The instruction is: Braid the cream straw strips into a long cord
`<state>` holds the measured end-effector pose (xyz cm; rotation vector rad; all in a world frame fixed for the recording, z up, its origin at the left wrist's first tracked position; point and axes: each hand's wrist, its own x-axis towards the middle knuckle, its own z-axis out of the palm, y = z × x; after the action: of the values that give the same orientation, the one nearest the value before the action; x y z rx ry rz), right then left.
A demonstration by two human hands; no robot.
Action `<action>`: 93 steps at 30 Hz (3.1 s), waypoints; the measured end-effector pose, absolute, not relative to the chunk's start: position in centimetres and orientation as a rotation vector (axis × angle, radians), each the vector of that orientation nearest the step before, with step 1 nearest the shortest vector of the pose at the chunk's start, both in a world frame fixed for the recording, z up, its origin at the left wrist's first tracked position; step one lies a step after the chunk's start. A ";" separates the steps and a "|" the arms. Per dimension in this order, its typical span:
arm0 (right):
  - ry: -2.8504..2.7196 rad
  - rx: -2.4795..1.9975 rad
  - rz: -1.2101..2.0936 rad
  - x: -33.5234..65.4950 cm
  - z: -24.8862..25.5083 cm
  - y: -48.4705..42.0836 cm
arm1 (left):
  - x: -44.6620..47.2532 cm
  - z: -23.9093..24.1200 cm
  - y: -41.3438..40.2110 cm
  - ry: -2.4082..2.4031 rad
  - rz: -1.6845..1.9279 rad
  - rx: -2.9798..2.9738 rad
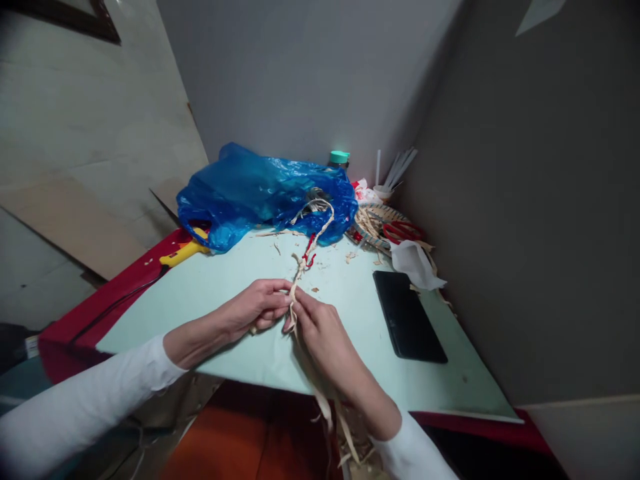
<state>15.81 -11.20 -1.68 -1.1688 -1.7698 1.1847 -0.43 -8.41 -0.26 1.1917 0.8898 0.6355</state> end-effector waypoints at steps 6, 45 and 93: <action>-2.054 -1.493 0.550 15.7 -1.9 -12.1 | -0.3 -0.6 -9.1 1.062 0.719 1.274; -1.791 -1.198 1.149 15.5 -1.7 -10.1 | -2.0 0.3 -9.9 1.003 0.712 1.392; -2.247 -1.655 -0.055 14.5 -0.5 -14.0 | 0.6 -0.6 -9.8 1.090 0.780 1.110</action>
<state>14.50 -14.03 -0.54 -1.6550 -2.2468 -0.0554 0.60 -9.75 -0.60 1.1103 1.0900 0.7801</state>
